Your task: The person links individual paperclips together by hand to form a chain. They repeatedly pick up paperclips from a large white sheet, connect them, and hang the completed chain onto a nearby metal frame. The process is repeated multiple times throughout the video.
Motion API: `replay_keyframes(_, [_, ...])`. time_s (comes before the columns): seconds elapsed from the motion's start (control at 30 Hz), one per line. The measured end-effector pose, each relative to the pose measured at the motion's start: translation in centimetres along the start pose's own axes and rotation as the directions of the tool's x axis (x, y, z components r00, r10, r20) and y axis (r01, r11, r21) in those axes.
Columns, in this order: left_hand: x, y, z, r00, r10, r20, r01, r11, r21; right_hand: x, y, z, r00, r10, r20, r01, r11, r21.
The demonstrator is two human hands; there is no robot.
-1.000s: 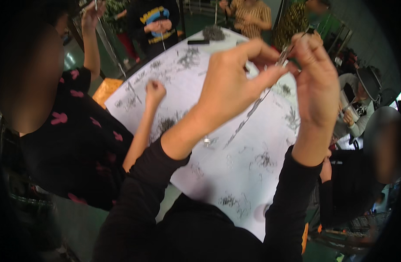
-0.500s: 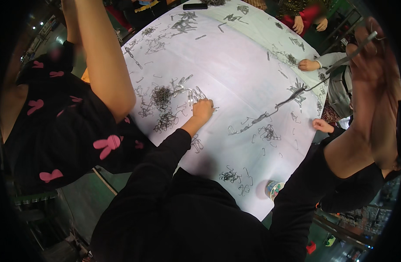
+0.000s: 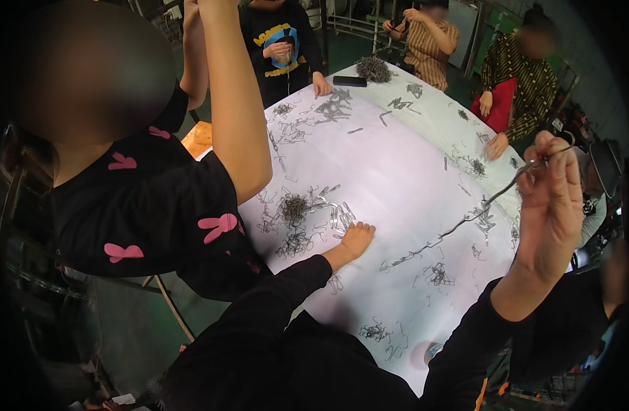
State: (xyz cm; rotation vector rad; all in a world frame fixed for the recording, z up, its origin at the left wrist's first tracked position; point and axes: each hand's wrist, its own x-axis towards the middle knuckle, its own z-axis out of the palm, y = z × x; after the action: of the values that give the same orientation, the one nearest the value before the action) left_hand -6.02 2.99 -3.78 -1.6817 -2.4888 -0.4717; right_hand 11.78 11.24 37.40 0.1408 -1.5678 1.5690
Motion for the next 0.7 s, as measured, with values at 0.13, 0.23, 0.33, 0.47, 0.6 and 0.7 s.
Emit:
replay_keyframes(0.13, [7.6, 1.4, -10.1, 0.939, -0.23, -0.254, 0.064, 0.845, -0.53, -0.5, 0.0, 0.8, 1.0, 0.005, -0.007, -0.005, 1.0, 0.008])
replay_keyframes(0.23, [11.5, 4.6, -24.7, 0.838, -0.226, -0.497, -0.276, 0.61, -0.742, -0.5, 0.3, 1.0, 0.999, 0.039, -0.019, -0.039, 0.999, 0.004])
replay_keyframes(0.33, [11.6, 8.2, -35.7, 0.833, -0.114, -0.542, -0.507, 0.233, -0.83, -0.4, 0.6, 1.4, 0.998, 0.047, -0.039, -0.048, 0.999, -0.014])
replay_keyframes(0.47, [9.4, 10.7, -42.5, 0.825, -0.022, -0.565, -0.549, 0.206, -0.81, 0.0, 0.8, 2.3, 0.997, 0.077, 0.0, -0.077, 0.997, -0.029])
replay_keyframes(0.6, [8.9, 11.4, -43.7, 0.795, -0.008, -0.606, -0.577, 0.295, -0.761, 0.1, 1.1, 2.9, 0.998, 0.058, -0.031, -0.06, 0.996, -0.068])
replay_keyframes(0.7, [9.2, 10.9, -43.4, 0.824, 0.024, -0.566, -0.559, 0.2, -0.805, -0.1, 0.8, 2.9, 0.998, 0.033, -0.052, -0.038, 0.994, -0.101])
